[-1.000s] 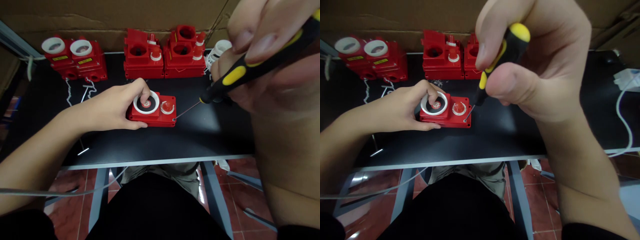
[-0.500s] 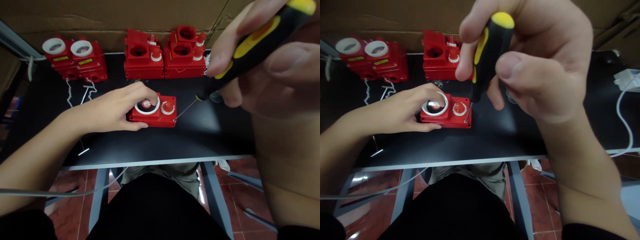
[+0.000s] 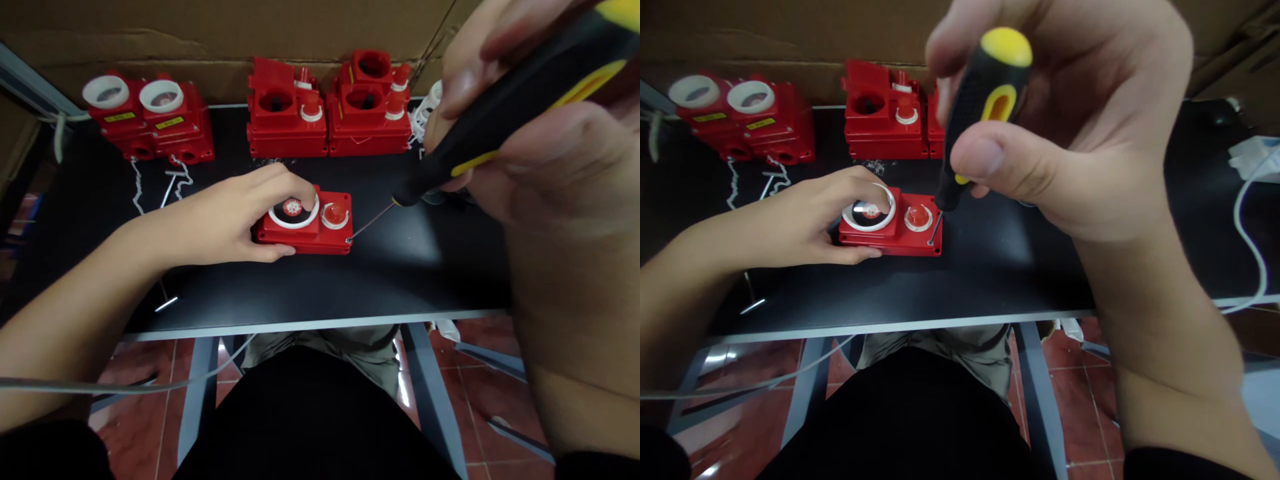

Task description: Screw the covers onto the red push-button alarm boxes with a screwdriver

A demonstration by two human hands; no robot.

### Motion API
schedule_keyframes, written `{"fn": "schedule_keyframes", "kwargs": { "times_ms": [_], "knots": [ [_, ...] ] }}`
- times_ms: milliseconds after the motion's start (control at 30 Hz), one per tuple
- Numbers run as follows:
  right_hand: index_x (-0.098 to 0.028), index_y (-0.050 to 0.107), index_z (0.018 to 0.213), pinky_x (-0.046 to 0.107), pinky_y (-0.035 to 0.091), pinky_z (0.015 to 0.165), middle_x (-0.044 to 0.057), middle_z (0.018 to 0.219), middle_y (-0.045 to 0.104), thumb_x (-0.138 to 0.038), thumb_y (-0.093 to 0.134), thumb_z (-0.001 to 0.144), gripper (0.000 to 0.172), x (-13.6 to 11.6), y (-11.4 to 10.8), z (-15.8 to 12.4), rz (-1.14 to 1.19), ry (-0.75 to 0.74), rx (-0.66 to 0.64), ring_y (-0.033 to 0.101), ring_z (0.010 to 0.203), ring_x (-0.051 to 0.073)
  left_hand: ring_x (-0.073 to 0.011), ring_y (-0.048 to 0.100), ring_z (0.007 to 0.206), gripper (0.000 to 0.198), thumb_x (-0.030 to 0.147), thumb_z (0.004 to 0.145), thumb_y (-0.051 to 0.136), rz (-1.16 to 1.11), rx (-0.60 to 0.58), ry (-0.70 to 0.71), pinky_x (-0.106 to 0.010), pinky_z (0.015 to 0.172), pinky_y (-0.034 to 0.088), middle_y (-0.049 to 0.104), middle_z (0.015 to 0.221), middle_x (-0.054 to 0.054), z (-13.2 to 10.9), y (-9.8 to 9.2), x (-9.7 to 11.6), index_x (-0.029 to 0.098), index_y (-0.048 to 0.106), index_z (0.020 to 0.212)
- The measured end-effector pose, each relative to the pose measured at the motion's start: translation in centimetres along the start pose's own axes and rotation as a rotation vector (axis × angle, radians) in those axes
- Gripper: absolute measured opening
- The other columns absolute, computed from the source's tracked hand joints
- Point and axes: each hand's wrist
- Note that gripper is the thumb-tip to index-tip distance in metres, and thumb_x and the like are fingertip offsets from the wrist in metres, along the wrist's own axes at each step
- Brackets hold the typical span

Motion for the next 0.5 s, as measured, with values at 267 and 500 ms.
{"fn": "schedule_keyframes", "kwargs": {
  "times_ms": [267, 500],
  "knots": [
    [-0.036, 0.086, 0.108, 0.032, 0.049, 0.045, -0.005, 0.117, 0.098, -0.074, 0.096, 0.099, 0.04, -1.7, -0.8, 1.2, 0.181, 0.095, -0.255, 0.068, 0.057, 0.012, -0.0381, 0.081, 0.142, 0.043, 0.051, 0.126, 0.072, 0.03, 0.006, 0.041, -0.056, 0.128, 0.07, 0.077, 0.162, -0.012, -0.1, 0.2, -0.4, 0.031, 0.069, 0.164],
    [-0.057, 0.056, 0.168, 0.035, 0.046, 0.054, 0.004, 0.14, 0.077, -0.117, 0.045, 0.105, 0.088, 0.0, -1.7, -1.5, -0.071, 0.399, -0.463, 0.08, 0.09, 0.024, -0.0379, 0.081, 0.139, 0.045, 0.049, 0.123, 0.071, 0.039, 0.001, 0.031, -0.059, 0.126, 0.072, 0.076, 0.16, -0.012, -0.1, 0.2, -0.4, 0.032, 0.068, 0.164]
  ]
}}
Point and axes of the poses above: each hand's wrist, its own z-axis towards the middle knuckle, its own y-axis out of the palm, x = y × z
